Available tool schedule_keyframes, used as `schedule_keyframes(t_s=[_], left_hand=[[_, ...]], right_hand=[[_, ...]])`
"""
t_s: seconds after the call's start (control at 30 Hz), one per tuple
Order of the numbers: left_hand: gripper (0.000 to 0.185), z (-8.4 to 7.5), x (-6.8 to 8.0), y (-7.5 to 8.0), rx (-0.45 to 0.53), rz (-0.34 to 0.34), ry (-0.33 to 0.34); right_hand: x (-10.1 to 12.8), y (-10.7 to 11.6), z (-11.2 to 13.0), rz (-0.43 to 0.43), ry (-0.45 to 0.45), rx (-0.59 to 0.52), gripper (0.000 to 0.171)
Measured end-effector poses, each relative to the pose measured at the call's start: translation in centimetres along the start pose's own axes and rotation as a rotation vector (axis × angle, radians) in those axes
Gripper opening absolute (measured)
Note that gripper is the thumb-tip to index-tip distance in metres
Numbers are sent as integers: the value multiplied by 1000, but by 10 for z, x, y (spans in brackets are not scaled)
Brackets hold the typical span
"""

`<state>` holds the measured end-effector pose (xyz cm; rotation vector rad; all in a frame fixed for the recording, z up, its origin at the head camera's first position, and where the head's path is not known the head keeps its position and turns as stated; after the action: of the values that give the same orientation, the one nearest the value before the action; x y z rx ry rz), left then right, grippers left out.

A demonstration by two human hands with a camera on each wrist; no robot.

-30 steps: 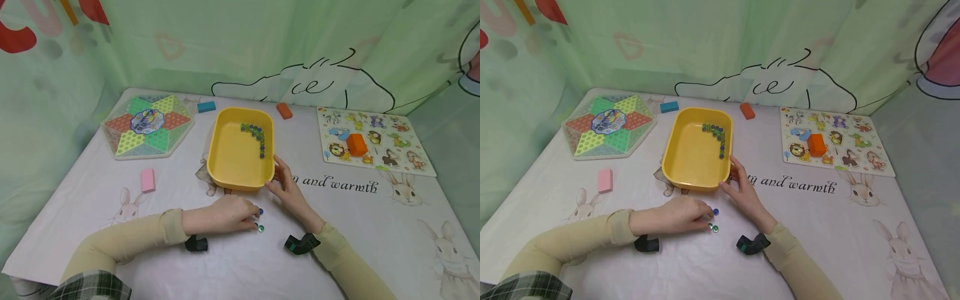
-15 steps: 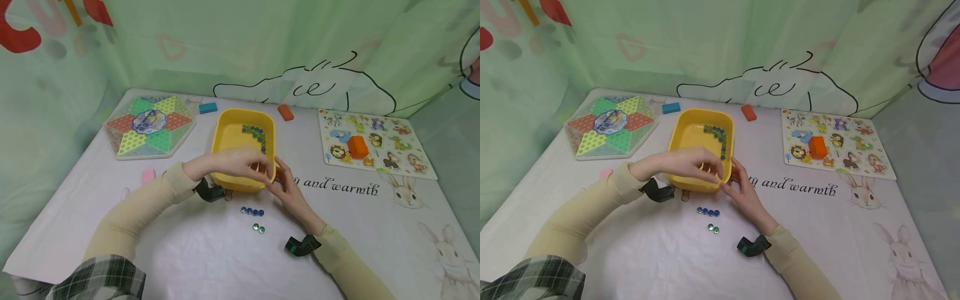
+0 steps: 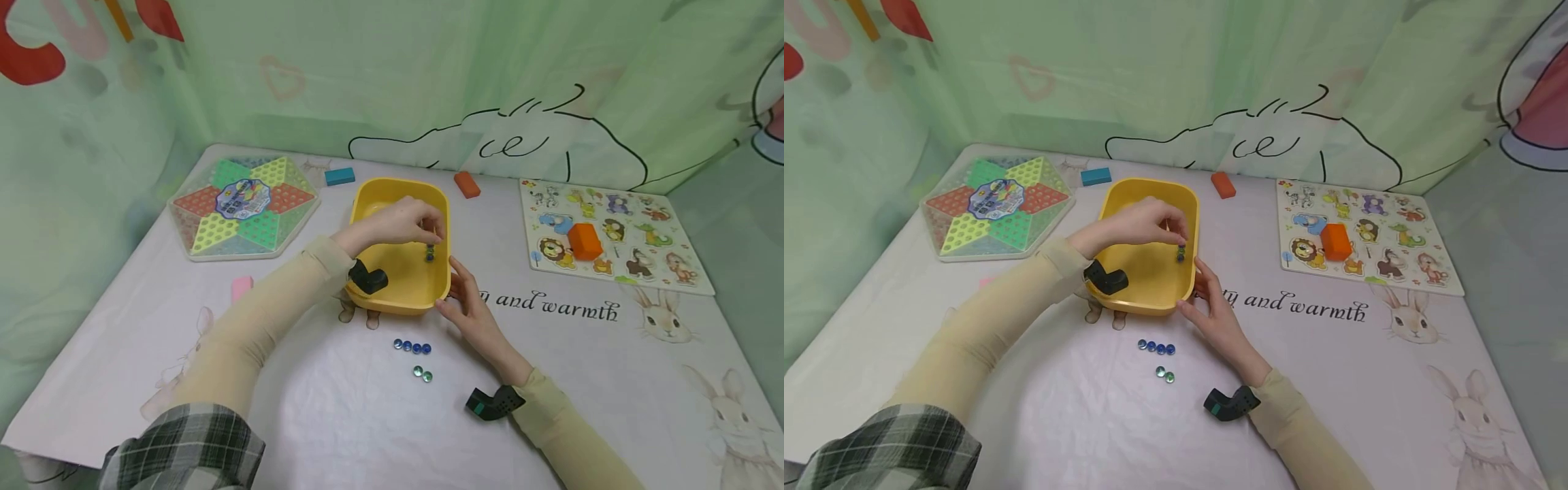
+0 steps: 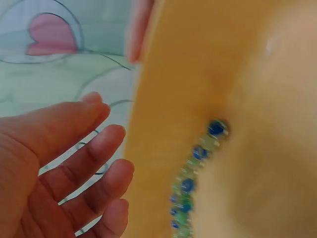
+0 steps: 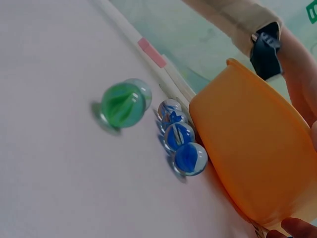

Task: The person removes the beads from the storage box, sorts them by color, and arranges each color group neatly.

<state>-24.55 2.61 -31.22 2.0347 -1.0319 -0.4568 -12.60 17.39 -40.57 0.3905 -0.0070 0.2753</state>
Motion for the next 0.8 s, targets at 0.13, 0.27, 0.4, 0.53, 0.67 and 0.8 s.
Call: schedule_keyframes(t_s=[0.13, 0.27, 0.4, 0.53, 0.67, 0.8], left_hand=[[10, 8, -10, -9, -96, 68, 48], [11, 16, -16, -19, -194, 141, 94], [15, 21, -18, -27, -251, 178, 139], [16, 21, -17, -31, -307, 177, 153], [17, 19, -17, -33, -352, 172, 158], [16, 18, -17, -35, -374, 172, 165]], right_hand=[[1, 1, 1, 0, 8, -11, 72], [0, 1, 1, 1, 16, -16, 72], [0, 0, 1, -4, 22, -13, 72], [0, 0, 1, -8, 19, -6, 72], [0, 0, 2, -7, 13, -3, 72], [0, 0, 2, -4, 12, -3, 73]])
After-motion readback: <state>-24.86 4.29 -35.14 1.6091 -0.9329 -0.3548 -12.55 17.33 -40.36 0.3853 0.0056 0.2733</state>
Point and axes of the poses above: each hand's wrist, its own x-axis away from the middle knuckle, its own y-axis out of the back of the hand, z = x × y, the point moved 3 cm from there along -x, towards the middle knuckle, and after that the axes turned 4 degrees about -y, right-handed, at the moved point
